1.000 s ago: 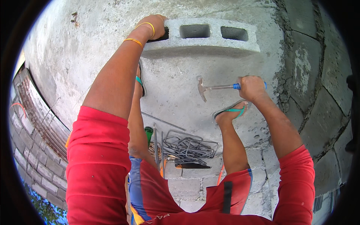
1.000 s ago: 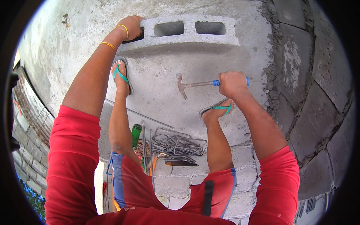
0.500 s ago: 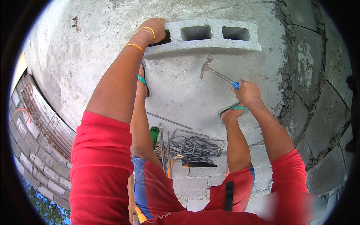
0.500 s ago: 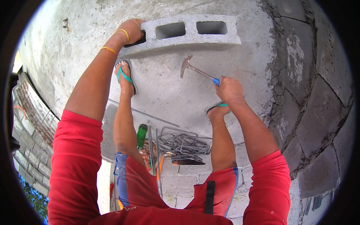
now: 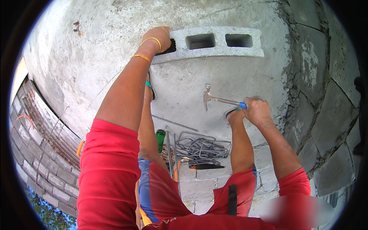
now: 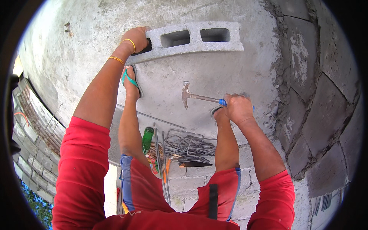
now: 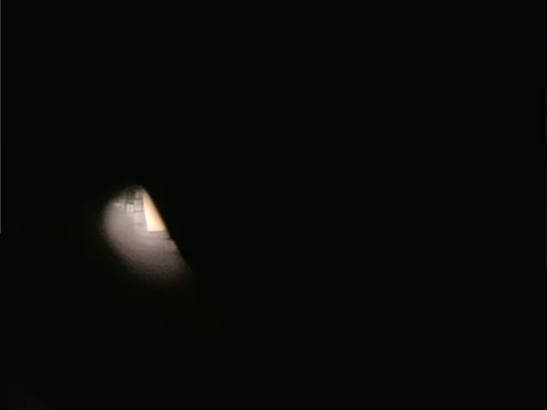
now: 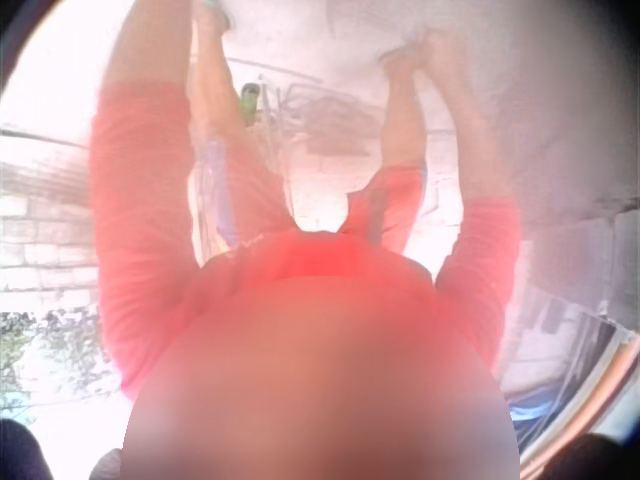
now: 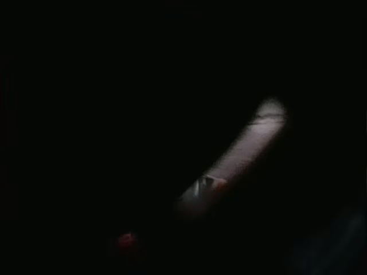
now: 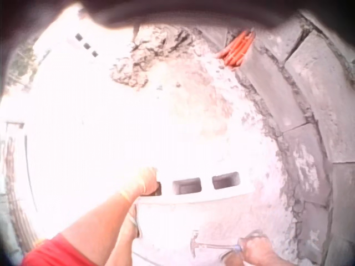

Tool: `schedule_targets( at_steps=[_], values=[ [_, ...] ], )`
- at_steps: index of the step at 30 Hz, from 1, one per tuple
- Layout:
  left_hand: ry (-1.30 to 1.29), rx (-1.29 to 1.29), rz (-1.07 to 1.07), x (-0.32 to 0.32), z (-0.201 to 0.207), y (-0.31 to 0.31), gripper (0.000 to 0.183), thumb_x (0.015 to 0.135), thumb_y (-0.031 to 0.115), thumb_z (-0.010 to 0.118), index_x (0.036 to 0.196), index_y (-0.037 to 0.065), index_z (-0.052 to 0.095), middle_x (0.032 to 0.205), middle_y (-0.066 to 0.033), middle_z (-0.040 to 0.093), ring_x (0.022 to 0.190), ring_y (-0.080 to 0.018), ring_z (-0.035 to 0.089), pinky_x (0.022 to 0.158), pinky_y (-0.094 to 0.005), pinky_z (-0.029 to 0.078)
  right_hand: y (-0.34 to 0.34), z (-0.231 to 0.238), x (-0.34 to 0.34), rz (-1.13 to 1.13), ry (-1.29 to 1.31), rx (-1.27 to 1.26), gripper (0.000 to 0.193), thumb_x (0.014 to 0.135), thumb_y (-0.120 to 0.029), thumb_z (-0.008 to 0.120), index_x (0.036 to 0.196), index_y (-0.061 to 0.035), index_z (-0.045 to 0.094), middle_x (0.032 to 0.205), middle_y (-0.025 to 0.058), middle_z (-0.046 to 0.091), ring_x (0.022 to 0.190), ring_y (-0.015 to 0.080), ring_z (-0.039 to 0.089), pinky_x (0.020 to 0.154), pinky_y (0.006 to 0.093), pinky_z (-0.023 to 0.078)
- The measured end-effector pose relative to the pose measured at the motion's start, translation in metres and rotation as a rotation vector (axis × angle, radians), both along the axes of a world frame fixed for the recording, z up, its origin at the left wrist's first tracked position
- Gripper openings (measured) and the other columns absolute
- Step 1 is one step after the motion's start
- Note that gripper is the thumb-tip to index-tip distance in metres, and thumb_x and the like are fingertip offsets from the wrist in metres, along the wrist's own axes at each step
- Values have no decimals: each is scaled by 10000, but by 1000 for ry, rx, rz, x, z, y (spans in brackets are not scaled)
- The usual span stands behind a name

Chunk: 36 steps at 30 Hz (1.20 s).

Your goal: The person breaks a concrete block with a hammer, places it on a wall, and applies mortar with a trowel to secure the blocks. The person repeatedly scoops mortar and spreads it along the top of the block wall.

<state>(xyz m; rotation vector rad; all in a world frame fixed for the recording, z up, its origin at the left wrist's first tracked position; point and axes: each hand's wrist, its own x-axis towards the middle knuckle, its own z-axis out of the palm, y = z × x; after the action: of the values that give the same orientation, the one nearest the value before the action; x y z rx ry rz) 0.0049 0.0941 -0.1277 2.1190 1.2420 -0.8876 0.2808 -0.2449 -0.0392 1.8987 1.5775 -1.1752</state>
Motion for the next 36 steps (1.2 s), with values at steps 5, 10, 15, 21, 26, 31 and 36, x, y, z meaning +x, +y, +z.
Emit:
schedule_targets(
  at_steps=[5,10,15,21,26,31,36],
  values=[
    [105,-24,42,0,16,-34,390,865,135,601,1249,182,657,1175,-133,716,1114,-332,676,949,-452,538,-54,-44,-3,-189,-72,-64,228,855,-310,741,884,-86,714,835,196,703,741,355,702,693,480,548],
    [86,63,52,-5,32,-74,426,848,154,620,1266,235,651,1158,-89,729,1074,-302,696,937,-452,533,-108,-54,-72,-976,138,-405,340,931,-395,682,1007,-65,648,675,115,614,684,295,659,638,430,526],
    [84,-18,60,0,27,-53,326,890,139,567,1197,171,672,1149,-122,727,1096,-299,696,938,-465,521,-116,1,-138,-1925,498,-507,334,1018,-431,569,1124,-114,578,669,26,523,588,192,540,538,391,459],
    [88,4,64,-1,32,-63,319,886,155,578,1190,138,675,1152,-146,723,1088,-325,696,933,-453,534,1,11,-180,-2692,613,-520,444,1078,-523,345,1106,-123,536,668,-6,444,516,147,408,484,326,380],
    [110,1,60,-3,28,-61,299,879,141,587,1156,106,693,1157,-177,715,1091,-343,692,933,-446,545,62,-29,-164,-2665,1464,-540,437,1068,-504,394,1015,-93,531,644,-34,431,516,106,424,495,294,403],
    [103,-29,29,-6,25,-61,341,842,163,618,1169,95,688,1111,-196,716,1051,-361,689,932,-437,553,45,-22,-155,-2570,1259,-513,423,1062,-515,414,1041,-114,543,657,-33,438,525,104,422,499,304,406],
    [96,-42,-15,-12,27,-72,315,852,150,616,1144,61,688,1117,-201,714,1057,-371,686,935,-444,551,40,-29,-147,-2700,1705,-631,393,1068,-500,407,1013,-133,535,664,-28,448,526,110,429,503,307,410]
  ],
)
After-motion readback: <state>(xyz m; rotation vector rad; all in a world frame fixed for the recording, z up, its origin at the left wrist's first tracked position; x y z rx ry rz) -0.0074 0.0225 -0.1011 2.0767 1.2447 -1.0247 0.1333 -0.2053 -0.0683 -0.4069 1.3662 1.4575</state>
